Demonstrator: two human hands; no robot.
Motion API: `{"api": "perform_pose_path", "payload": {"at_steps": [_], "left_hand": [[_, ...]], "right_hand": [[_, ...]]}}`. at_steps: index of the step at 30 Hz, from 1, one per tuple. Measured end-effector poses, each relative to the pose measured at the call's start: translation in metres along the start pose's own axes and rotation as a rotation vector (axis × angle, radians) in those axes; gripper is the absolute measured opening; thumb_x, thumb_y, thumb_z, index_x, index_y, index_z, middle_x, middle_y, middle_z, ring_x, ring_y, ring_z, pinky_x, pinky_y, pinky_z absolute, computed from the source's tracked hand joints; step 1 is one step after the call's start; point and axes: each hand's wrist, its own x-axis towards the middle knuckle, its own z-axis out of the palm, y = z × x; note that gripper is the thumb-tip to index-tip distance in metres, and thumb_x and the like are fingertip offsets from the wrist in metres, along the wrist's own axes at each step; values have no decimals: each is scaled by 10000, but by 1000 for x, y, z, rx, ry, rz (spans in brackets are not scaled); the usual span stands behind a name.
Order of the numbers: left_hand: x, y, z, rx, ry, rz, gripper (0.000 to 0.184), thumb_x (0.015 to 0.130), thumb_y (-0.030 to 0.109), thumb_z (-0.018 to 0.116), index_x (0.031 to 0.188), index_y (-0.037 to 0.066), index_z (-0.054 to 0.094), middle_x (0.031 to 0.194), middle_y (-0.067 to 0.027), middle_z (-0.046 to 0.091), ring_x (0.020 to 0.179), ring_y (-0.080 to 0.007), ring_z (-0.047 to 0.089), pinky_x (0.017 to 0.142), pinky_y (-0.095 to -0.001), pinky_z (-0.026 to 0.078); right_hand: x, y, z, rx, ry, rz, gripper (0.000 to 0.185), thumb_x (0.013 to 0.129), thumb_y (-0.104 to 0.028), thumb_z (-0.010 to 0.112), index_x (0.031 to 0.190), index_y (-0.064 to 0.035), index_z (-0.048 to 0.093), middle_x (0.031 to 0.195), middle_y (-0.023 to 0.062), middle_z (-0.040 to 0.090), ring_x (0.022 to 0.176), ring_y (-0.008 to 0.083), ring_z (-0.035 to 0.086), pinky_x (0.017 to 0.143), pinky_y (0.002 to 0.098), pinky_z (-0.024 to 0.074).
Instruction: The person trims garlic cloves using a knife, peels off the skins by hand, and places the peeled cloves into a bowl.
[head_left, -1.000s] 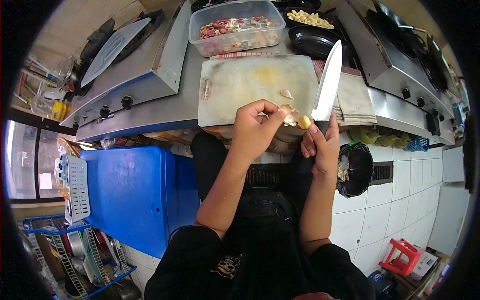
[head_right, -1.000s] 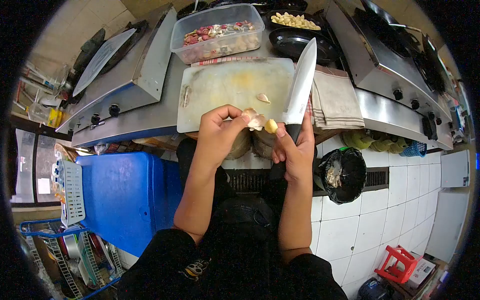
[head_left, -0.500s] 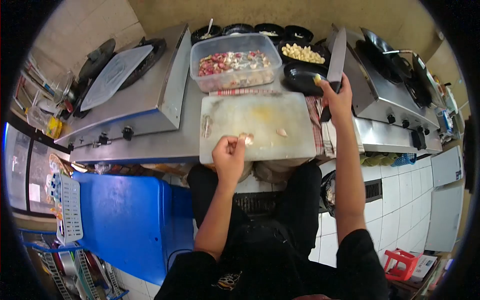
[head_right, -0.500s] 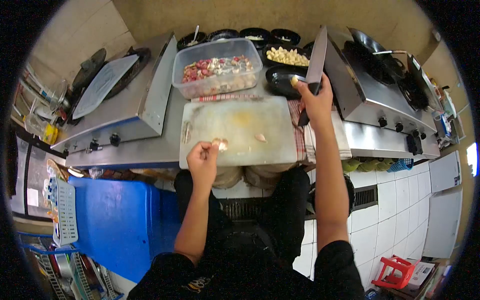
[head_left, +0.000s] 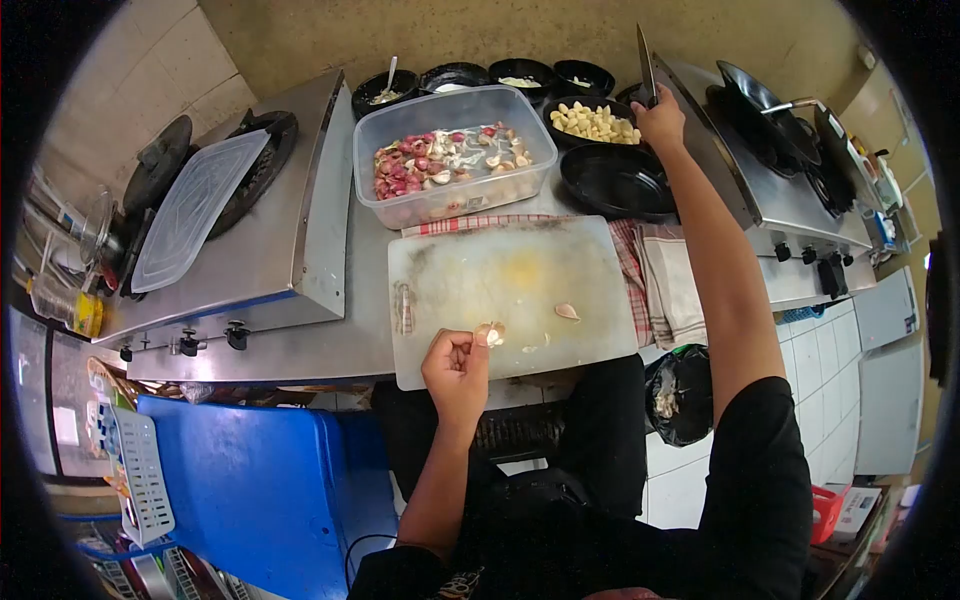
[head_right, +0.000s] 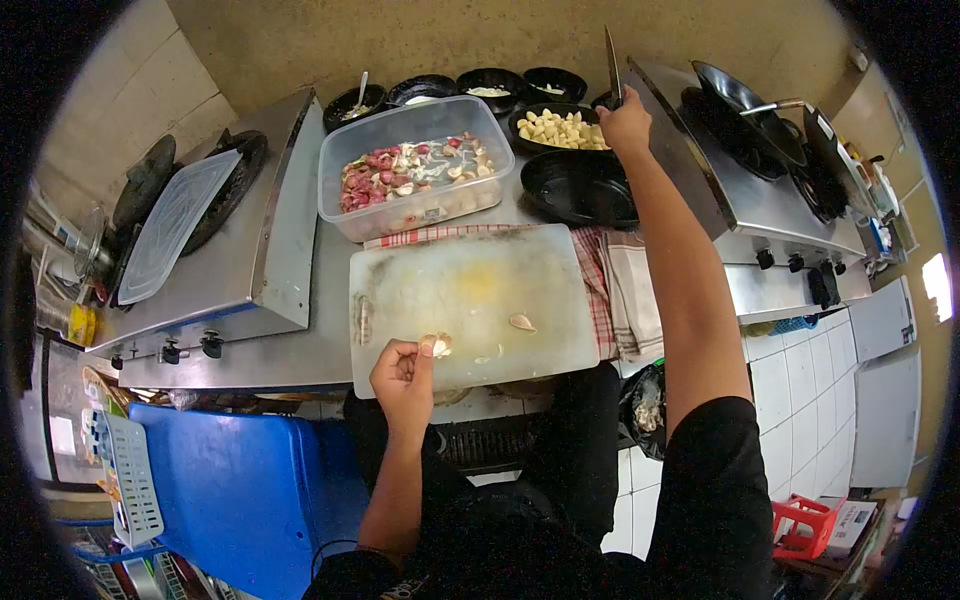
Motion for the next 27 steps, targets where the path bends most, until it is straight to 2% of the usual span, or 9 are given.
{"api": "perform_pose_path", "payload": {"at_steps": [3, 6, 7, 9, 11, 15, 19, 23, 27], "left_hand": [[1, 1, -1, -2, -3, -23, 151, 860, 42, 639, 757, 8, 533, 667, 56, 471, 562, 6, 389, 498, -163, 300], [2, 0, -2, 15, -17, 5, 138, 860, 56, 648, 781, -8, 555, 664, 48, 503, 581, 6, 416, 510, -162, 316], [2, 7, 0, -22, -17, -33, 136, 859, 61, 651, 788, -16, 566, 664, 50, 507, 581, 6, 415, 510, -162, 316], [1, 14, 2, -95, -18, -174, 136, 855, 89, 666, 815, -26, 606, 652, 51, 522, 557, 4, 413, 500, -163, 314], [-4, 25, 8, -149, -80, -237, 134, 853, 98, 670, 826, -21, 615, 644, 50, 525, 541, 2, 413, 487, -163, 310], [-33, 44, 51, -252, -300, -380, 142, 843, 125, 684, 840, -11, 642, 616, 49, 524, 501, -3, 414, 443, -168, 294], [-94, 23, 130, -34, -702, -461, 147, 858, 130, 653, 854, -17, 662, 674, -10, 590, 506, -38, 465, 438, -188, 353], [-161, -56, 215, 191, -1039, -621, 197, 868, 181, 640, 872, -13, 675, 697, -12, 616, 506, -54, 505, 436, -198, 385], [-221, -154, 296, 520, -1144, -669, 184, 820, 176, 666, 853, -5, 684, 698, -29, 622, 487, -81, 514, 400, -237, 394]], "right_hand": [[-2, 7, -17, 101, -62, 69, 612, 773, -222, 713, 1293, -42, 446, 1044, 201, 638, 961, 352, 619, 832, 433, 489], [-18, 7, -52, 167, 92, -112, 584, 768, -233, 707, 1263, -34, 469, 1020, 213, 640, 954, 395, 607, 808, 422, 491], [-30, 8, -68, 147, 164, -220, 555, 781, -212, 700, 1259, -43, 475, 942, 181, 669, 797, 324, 658, 669, 381, 521], [-69, -20, -138, 478, -147, 71, 514, 803, -180, 686, 1253, -42, 479, 879, 110, 690, 601, 193, 630, 494, 305, 483], [-112, -18, -188, 583, -108, 41, 491, 831, -139, 657, 1266, -29, 457, 821, 58, 690, 480, 78, 523, 385, 230, 385], [-203, 30, -282, 749, -91, 247, 516, 870, -99, 611, 1313, -9, 362, 804, 98, 686, 417, 38, 439, 377, 198, 343], [-295, 104, -363, 696, 52, 437, 494, 884, -85, 591, 1309, -14, 350, 781, 103, 669, 432, 38, 459, 384, 175, 349], [-384, 171, -418, 537, 173, 662, 514, 880, -69, 580, 1328, -24, 331, 760, 97, 662, 422, 42, 463, 375, 180, 350], [-461, 207, -453, 383, 283, 835, 509, 883, -74, 580, 1325, -28, 332, 749, 101, 660, 409, 45, 461, 364, 185, 346]]}}
